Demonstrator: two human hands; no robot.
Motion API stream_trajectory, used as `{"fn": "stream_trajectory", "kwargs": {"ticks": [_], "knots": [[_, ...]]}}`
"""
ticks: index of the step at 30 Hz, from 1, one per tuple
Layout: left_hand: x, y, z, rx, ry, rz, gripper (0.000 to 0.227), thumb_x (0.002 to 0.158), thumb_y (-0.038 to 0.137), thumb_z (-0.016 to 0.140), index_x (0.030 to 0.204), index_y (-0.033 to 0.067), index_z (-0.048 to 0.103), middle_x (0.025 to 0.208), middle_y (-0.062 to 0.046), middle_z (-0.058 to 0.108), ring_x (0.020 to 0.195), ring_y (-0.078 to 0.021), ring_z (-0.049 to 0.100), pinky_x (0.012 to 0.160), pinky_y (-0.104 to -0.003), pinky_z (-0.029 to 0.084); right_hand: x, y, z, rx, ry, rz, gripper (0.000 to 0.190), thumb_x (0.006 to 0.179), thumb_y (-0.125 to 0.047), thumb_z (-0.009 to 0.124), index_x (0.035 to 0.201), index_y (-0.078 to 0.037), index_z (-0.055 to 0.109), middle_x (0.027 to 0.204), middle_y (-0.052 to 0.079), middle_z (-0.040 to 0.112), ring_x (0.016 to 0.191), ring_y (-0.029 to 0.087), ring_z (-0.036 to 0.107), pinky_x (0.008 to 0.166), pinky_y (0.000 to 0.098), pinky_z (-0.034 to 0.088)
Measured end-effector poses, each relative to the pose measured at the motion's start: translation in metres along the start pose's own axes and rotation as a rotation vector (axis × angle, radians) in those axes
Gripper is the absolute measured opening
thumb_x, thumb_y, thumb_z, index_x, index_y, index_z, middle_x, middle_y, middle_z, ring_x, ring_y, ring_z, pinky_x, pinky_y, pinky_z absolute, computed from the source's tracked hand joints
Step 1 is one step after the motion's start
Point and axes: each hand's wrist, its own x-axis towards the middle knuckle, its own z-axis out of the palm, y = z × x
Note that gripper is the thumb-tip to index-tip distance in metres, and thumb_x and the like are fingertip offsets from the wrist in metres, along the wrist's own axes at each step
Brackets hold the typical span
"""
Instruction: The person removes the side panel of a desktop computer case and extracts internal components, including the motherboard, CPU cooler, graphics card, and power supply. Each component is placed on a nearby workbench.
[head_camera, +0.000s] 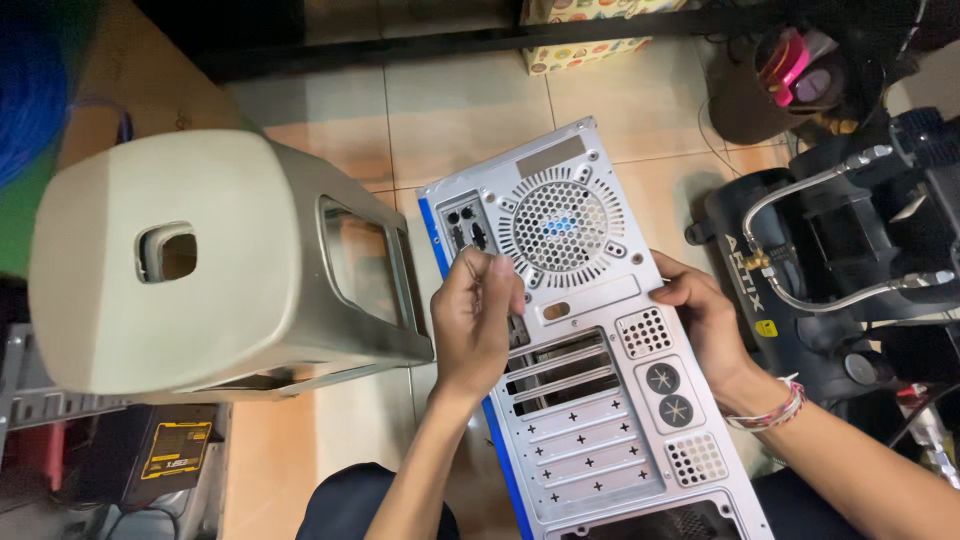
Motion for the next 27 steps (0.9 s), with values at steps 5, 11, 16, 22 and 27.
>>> {"fn": "stream_trajectory", "kwargs": {"ticks": [5,11,16,22,27], "knots": [[0.004,-0.001,0.007,0.025,-0.095,0.06,0.038,0.113,0.029,0.054,0.08,0.0125,0.058,0.061,-0.005,0.065,0.054,-0.0112,0.047,0.056,-0.027,0.042,0.004,0.006,-0.017,0.048,0.032,-0.018,0.078,0.069,-0.016,0.054,0.143,0.006,0.067,0.078,0.032,0.066,0.056,0.032,0.071,0.057,0.0455,0.063],[0.018,0.014,0.012,0.047,-0.223,0.02,0.037,0.112,0.033,0.042,0.085,0.0131,0.057,0.068,-0.007,0.066,0.059,-0.0141,0.046,0.062,-0.032,0.043,0.006,0.004,-0.021,0.14,0.054,0.002,0.079,0.068,-0.015,0.053,0.143,0.006,0.067,0.081,0.034,0.067,0.059,0.035,0.071,0.061,0.0488,0.065],[0.028,0.006,0.022,0.057,-0.226,0.032,0.035,0.112,0.032,0.041,0.087,0.0128,0.056,0.067,-0.006,0.066,0.058,-0.0113,0.046,0.061,-0.03,0.042,0.008,-0.004,-0.021,0.212,0.063,-0.023,0.078,0.069,-0.014,0.054,0.142,0.008,0.067,0.082,0.033,0.067,0.058,0.032,0.07,0.061,0.0477,0.065],[0.032,-0.003,0.036,0.048,-0.141,-0.024,0.031,0.116,0.025,0.042,0.108,0.002,0.061,0.071,-0.014,0.071,0.059,-0.0173,0.063,0.056,-0.029,0.053,0.02,0.006,-0.045,0.208,0.049,0.009,0.078,0.071,-0.019,0.053,0.144,0.006,0.066,0.089,0.032,0.069,0.067,0.034,0.074,0.07,0.0487,0.066],[0.032,0.005,0.047,0.0,-0.139,-0.14,0.035,0.116,0.02,0.041,0.128,-0.0075,0.059,0.087,-0.021,0.078,0.073,-0.0215,0.074,0.067,-0.032,0.065,0.024,0.0,-0.053,0.173,0.034,-0.028,0.07,0.07,-0.014,0.053,0.134,0.011,0.068,0.095,0.035,0.068,0.069,0.033,0.072,0.071,0.0448,0.065]]}}
